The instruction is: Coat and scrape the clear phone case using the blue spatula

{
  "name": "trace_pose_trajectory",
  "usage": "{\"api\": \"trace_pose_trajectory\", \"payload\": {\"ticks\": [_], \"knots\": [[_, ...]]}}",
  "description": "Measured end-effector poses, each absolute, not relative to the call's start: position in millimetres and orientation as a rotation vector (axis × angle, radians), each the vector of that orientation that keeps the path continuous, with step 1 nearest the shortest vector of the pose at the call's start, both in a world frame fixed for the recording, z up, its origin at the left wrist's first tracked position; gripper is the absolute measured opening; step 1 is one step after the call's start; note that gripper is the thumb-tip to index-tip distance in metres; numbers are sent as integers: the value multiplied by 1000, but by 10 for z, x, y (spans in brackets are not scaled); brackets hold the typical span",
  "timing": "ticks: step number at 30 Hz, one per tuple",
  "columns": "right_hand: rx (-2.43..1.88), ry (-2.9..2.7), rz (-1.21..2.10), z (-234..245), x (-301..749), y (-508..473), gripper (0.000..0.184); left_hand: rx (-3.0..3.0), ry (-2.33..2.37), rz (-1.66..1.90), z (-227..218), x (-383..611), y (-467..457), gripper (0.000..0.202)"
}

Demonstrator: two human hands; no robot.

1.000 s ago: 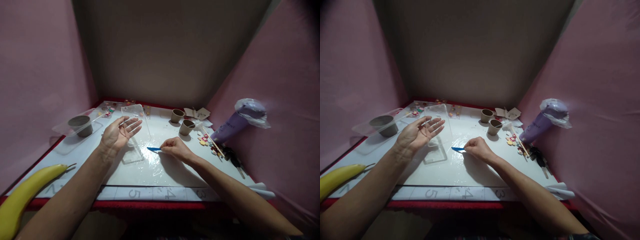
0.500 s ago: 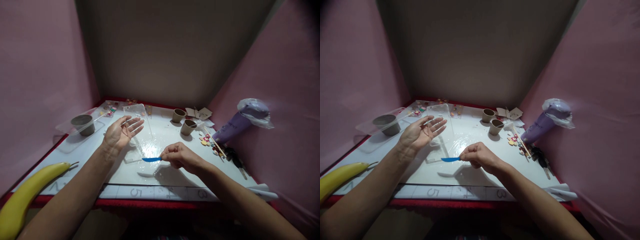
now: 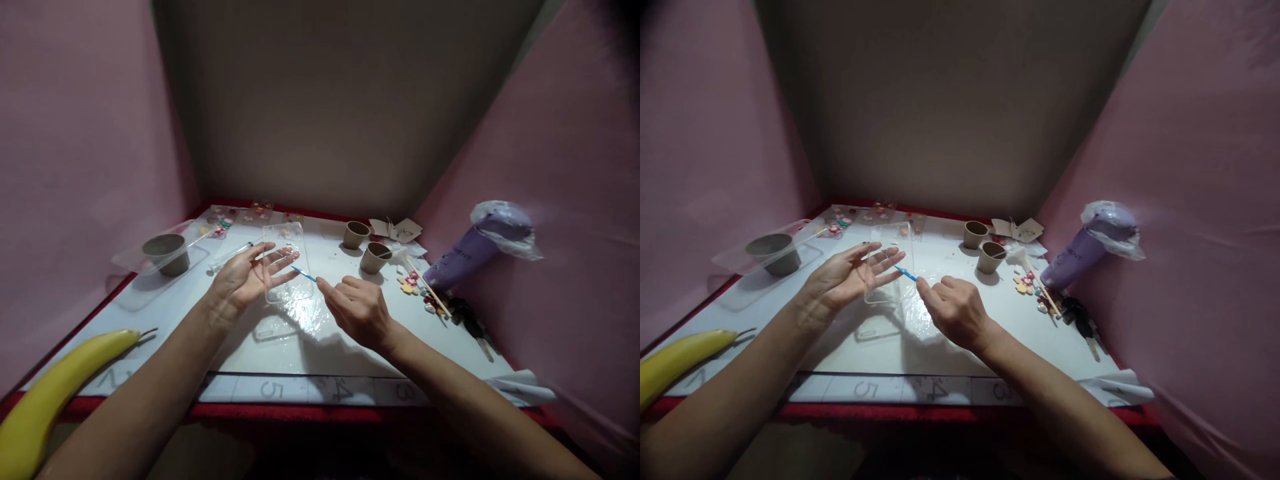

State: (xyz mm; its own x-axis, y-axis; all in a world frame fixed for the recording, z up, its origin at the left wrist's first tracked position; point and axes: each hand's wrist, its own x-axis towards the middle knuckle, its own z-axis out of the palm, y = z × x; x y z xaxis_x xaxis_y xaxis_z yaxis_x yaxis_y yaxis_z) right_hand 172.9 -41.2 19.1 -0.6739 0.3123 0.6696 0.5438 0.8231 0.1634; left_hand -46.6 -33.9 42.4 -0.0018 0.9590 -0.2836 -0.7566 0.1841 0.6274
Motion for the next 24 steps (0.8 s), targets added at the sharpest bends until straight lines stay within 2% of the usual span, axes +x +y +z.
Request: {"api": "trace_pose_trajectory", "payload": {"ticks": [5, 10, 12, 18, 24], "knots": [[-491, -2355, -709, 183, 1821, -441, 24, 312, 753, 1419, 406, -487, -318, 12], [-511, -2378, -631, 157, 1984, -507, 23, 293, 737, 1453, 419, -510, -318, 12], [-660, -2350, -437, 129, 2066, -525, 23, 298, 749, 1465, 439, -507, -326, 12], [-1295, -2062, 473, 57, 2332, -445, 21, 317, 793, 1487, 477, -484, -350, 15], [-1469, -1871, 797, -37, 2437, -374, 22, 327, 774, 1487, 443, -499, -326, 14]]}}
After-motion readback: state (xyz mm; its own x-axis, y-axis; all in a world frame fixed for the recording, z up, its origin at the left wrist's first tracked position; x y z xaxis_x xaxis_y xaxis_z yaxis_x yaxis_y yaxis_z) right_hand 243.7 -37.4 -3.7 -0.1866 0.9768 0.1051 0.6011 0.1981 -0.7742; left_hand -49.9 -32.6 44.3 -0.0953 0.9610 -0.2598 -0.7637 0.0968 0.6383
